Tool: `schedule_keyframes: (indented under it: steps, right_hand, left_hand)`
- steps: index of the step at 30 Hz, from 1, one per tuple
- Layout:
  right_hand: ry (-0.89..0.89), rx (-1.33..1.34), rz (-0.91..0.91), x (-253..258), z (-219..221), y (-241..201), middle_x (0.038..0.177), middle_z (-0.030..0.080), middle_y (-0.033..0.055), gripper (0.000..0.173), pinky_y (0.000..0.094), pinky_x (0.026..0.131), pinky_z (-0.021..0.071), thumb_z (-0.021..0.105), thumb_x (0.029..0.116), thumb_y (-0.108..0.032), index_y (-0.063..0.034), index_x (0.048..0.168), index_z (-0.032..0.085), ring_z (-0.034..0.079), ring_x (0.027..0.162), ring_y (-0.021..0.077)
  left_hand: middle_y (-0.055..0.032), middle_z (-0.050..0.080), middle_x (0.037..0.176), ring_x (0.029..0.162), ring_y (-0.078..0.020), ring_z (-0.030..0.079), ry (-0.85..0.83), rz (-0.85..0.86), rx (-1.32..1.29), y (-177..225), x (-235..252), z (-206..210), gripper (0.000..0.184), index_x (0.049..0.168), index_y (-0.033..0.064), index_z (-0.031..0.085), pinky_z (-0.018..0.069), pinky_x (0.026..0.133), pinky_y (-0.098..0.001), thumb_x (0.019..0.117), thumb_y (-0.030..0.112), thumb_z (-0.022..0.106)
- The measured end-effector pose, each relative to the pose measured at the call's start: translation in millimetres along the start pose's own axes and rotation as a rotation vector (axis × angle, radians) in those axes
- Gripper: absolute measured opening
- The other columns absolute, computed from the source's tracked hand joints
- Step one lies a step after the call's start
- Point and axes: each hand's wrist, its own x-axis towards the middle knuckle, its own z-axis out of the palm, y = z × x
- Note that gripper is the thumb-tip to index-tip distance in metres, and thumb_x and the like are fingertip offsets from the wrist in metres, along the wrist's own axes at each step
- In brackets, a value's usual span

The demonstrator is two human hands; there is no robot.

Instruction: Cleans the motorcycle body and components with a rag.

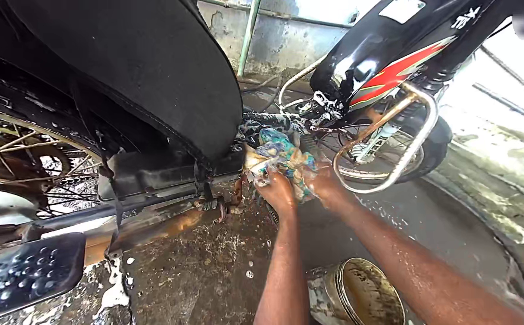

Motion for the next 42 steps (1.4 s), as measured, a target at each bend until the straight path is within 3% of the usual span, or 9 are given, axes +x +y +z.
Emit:
schedule_keyframes:
  steps: [6, 10, 16, 21, 26, 30, 33, 38, 42]
  right_hand:
    - [0.378, -0.178, -0.274, 2, -43, 9, 0.106, 0.068, 0.0292, 0.038, 0.0702, 0.086, 0.0493, 0.060, 0.1021, -0.030, 0.0053, 0.113, 0.068, 0.067, 0.102, 0.0455]
    - [0.634, -0.056, -0.586, 20, -39, -22, 0.126, 0.065, 0.0291, 0.042, 0.0539, 0.105, 0.0474, 0.056, 0.1008, -0.023, 0.0082, 0.128, 0.063, 0.063, 0.121, 0.0372]
    - [0.207, -0.026, -0.574, 76, 45, -47, 0.147, 0.054, 0.0273, 0.060, 0.0545, 0.116, 0.0394, 0.047, 0.1077, -0.041, 0.0058, 0.146, 0.050, 0.052, 0.139, 0.0373]
    - [-0.063, -0.324, -0.213, -43, -14, -109, 0.158, 0.040, 0.0286, 0.053, 0.0468, 0.119, 0.0351, 0.039, 0.1132, -0.022, 0.0100, 0.155, 0.031, 0.041, 0.147, 0.0379]
    - [0.192, -0.168, -0.424, 65, 19, -42, 0.128, 0.067, 0.0195, 0.056, 0.0586, 0.100, 0.0501, 0.052, 0.1021, -0.051, -0.0033, 0.127, 0.068, 0.064, 0.122, 0.0354]
    - [0.063, -0.028, -0.339, 47, 16, -43, 0.131, 0.065, 0.0224, 0.048, 0.0611, 0.100, 0.0493, 0.051, 0.1051, -0.036, -0.0041, 0.139, 0.061, 0.062, 0.124, 0.0387]
    - [0.034, 0.271, -0.419, 48, -2, -21, 0.128, 0.066, 0.0252, 0.039, 0.0595, 0.102, 0.0492, 0.058, 0.1019, -0.020, 0.0015, 0.134, 0.063, 0.063, 0.122, 0.0386]
    - [0.500, 0.586, -0.798, 33, -87, 18, 0.109, 0.073, 0.0194, 0.028, 0.0433, 0.092, 0.0572, 0.062, 0.0952, -0.009, 0.0060, 0.117, 0.070, 0.071, 0.101, 0.0235]
    - [0.671, 0.341, -0.609, 40, -144, 77, 0.110, 0.074, 0.0166, 0.033, 0.0482, 0.091, 0.0557, 0.061, 0.0981, -0.024, -0.0007, 0.119, 0.071, 0.071, 0.102, 0.0239]
  left_hand:
    - [-0.0106, 0.070, 0.104, 0.100, -0.0128, 0.067, -0.008, 0.483, 0.029, -10, -26, 2, 0.027, 0.111, -0.0040, 0.067, 0.0562, 0.092, -0.0311, 0.0902, 0.013, 0.067]
    - [-0.0105, 0.068, 0.107, 0.102, -0.0122, 0.066, -0.036, 0.507, -0.040, 11, -29, 4, 0.030, 0.117, -0.0056, 0.063, 0.0554, 0.093, -0.0296, 0.0919, 0.010, 0.068]
    - [-0.0055, 0.067, 0.108, 0.100, -0.0050, 0.066, 0.011, 0.469, -0.131, 36, 7, -4, 0.027, 0.126, -0.0072, 0.056, 0.0563, 0.091, -0.0238, 0.1026, 0.006, 0.055]
    - [-0.0051, 0.063, 0.115, 0.106, -0.0059, 0.064, -0.034, 0.491, -0.128, 26, 9, 0, 0.033, 0.134, -0.0069, 0.048, 0.0533, 0.097, -0.0248, 0.1047, 0.007, 0.052]
    - [-0.0102, 0.058, 0.130, 0.116, -0.0118, 0.061, -0.166, 0.340, -0.111, 6, -7, 1, 0.048, 0.147, -0.0002, 0.036, 0.0527, 0.100, -0.0298, 0.1042, 0.010, 0.055]
    - [0.0008, 0.063, 0.098, 0.088, -0.0093, 0.064, -0.293, 0.182, -0.243, 16, -1, -4, 0.021, 0.119, 0.0145, 0.055, 0.0570, 0.079, -0.0307, 0.1095, 0.027, 0.041]
    - [-0.0055, 0.064, 0.111, 0.103, -0.0168, 0.065, -0.396, 0.196, -0.277, 24, -3, 3, 0.022, 0.126, 0.0091, 0.053, 0.0563, 0.091, -0.0387, 0.1069, 0.013, 0.043]
    - [-0.0053, 0.068, 0.105, 0.098, -0.0164, 0.069, -0.629, 0.393, -0.172, 26, -65, 49, 0.022, 0.123, 0.0071, 0.054, 0.0601, 0.087, -0.0387, 0.1027, 0.002, 0.047]
    - [-0.0036, 0.069, 0.097, 0.087, -0.0118, 0.069, -0.625, 0.466, 0.300, -18, -99, 51, 0.019, 0.119, 0.0021, 0.060, 0.0620, 0.079, -0.0340, 0.1010, 0.007, 0.057]
